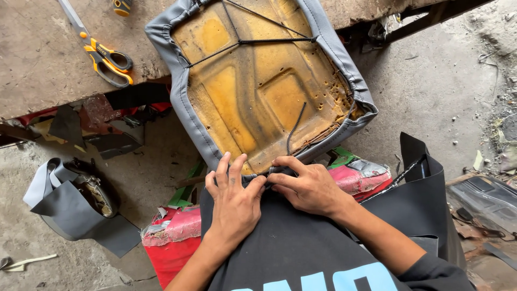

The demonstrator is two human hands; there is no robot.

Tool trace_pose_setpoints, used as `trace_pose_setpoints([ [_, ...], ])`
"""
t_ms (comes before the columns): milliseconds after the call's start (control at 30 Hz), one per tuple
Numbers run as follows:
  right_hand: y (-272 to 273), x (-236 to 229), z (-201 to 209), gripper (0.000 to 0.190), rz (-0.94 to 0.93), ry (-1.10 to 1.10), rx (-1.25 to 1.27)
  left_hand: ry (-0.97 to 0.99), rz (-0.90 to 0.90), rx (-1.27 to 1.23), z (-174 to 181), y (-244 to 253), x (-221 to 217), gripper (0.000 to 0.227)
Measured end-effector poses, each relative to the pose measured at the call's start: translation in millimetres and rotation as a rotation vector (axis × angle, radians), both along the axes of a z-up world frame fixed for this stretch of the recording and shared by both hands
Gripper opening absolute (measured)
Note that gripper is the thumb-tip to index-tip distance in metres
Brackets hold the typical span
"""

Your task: Trimming excess vinyl fabric from the edges of a reupholstered seat using scissors at a workbench.

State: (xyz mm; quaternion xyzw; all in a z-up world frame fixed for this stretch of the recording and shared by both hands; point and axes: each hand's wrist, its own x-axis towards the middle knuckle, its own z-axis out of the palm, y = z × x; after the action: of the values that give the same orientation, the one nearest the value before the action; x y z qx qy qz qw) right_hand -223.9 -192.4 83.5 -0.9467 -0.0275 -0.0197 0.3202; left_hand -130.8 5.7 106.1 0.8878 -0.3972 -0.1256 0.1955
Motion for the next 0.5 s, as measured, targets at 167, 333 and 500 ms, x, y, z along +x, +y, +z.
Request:
trace_pose_setpoints([
  [167,5,5,-3,0.014,-0.027,-0.031,0.009,0.058,0.04,-0.041,-2,1,4,0.01],
  [333,10,9,-1,0.012,-0.104,-0.027,0.032,0.061,0.078,-0.034,-4,-3,5,0.024],
  [500,11,13,1,0.016,-0.125,0.04,0.058,-0.039,0.094,-0.104,-7,7,9,0.022],
])
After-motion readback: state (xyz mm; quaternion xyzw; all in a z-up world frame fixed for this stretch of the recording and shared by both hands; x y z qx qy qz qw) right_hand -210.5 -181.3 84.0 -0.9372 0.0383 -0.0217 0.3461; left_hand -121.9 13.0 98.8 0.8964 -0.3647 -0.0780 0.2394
